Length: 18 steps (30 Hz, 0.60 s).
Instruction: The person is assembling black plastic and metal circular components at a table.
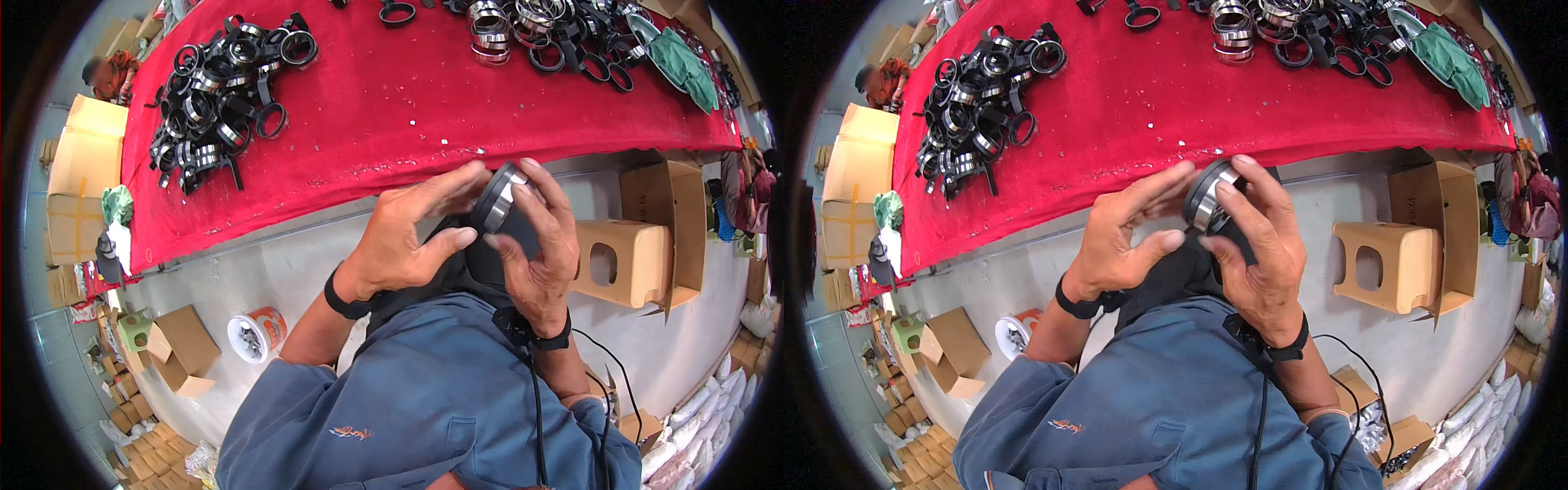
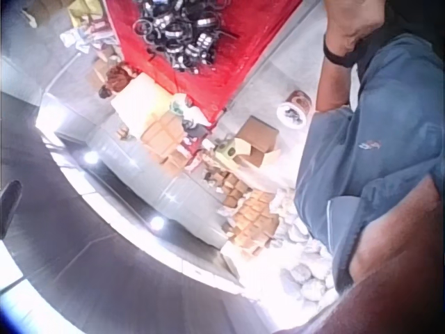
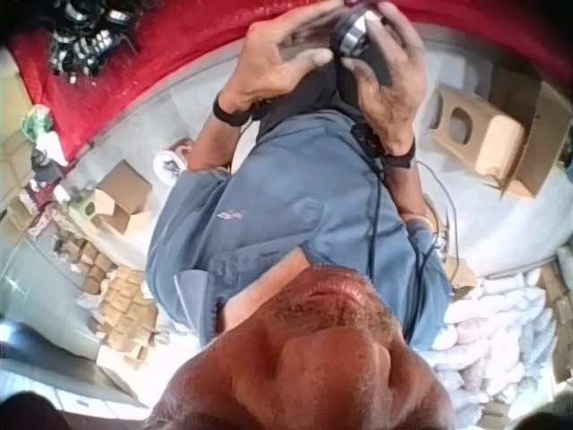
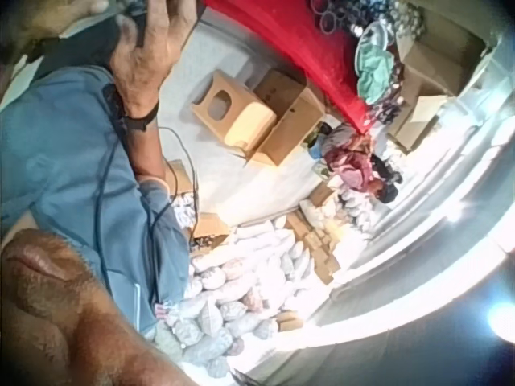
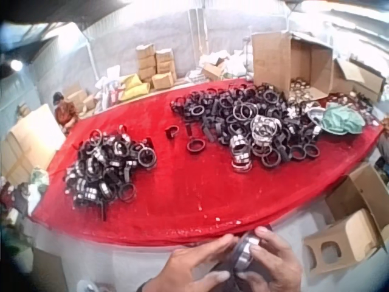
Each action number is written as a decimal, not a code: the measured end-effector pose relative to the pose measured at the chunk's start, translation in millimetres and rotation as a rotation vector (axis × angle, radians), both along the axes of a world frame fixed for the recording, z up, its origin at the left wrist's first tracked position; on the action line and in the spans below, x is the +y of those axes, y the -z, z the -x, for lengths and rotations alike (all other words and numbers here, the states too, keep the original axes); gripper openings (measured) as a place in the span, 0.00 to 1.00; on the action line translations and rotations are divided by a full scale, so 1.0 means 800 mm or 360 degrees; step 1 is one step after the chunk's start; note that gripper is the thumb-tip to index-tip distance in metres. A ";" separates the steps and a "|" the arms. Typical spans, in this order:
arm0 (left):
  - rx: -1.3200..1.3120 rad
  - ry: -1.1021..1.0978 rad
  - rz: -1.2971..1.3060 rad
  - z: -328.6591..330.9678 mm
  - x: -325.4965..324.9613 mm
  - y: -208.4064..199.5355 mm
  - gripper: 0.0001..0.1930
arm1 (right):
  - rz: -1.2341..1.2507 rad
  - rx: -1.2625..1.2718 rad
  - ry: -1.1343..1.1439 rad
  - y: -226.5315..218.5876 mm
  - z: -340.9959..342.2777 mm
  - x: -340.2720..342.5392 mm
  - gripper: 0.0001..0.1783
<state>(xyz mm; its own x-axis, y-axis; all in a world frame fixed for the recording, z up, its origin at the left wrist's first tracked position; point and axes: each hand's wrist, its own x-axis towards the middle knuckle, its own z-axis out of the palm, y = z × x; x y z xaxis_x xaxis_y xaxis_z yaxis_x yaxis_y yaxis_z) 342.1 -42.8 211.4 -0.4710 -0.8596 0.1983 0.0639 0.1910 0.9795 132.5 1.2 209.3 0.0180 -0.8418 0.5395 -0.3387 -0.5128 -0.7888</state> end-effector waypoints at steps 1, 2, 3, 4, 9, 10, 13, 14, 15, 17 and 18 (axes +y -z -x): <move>0.0280 -0.0029 -0.0266 0.001 0.003 0.003 0.39 | -0.0006 0.0061 0.0092 0.001 -0.001 -0.002 0.35; 0.0259 -0.0019 -0.0259 0.006 0.005 0.007 0.39 | -0.0017 0.0120 0.0185 0.002 -0.002 -0.004 0.37; 0.0079 -0.0167 -0.0048 0.014 0.009 0.005 0.35 | 0.0020 0.0126 0.0201 -0.002 -0.009 -0.003 0.40; -0.0099 -0.0313 0.0165 0.022 0.010 0.003 0.31 | 0.0070 0.0210 0.0195 0.001 -0.012 -0.002 0.41; -0.0150 -0.0368 -0.0006 0.020 0.001 0.004 0.28 | -0.0397 -0.0530 0.0023 0.000 0.009 -0.012 0.29; -0.0158 -0.0338 -0.0019 0.017 0.000 0.001 0.28 | -0.0345 -0.0481 0.0148 -0.001 0.012 -0.018 0.20; -0.0366 -0.0107 0.0493 0.021 -0.002 0.002 0.24 | -0.0330 -0.0396 0.0260 0.002 0.010 -0.036 0.16; -0.0366 -0.0089 0.0484 0.027 0.001 0.001 0.24 | -0.0191 -0.0358 0.0333 0.007 0.006 -0.040 0.20; -0.0317 -0.0171 0.0485 0.031 0.003 -0.001 0.24 | -0.0047 -0.0321 0.0397 0.010 0.001 -0.042 0.25; -0.0188 -0.0421 0.0587 0.052 0.008 0.005 0.25 | -0.0105 -0.0421 0.0492 0.008 -0.009 -0.043 0.27; -0.0193 -0.0423 0.0587 0.061 0.008 0.013 0.25 | -0.0161 -0.0517 0.0572 0.008 -0.014 -0.044 0.30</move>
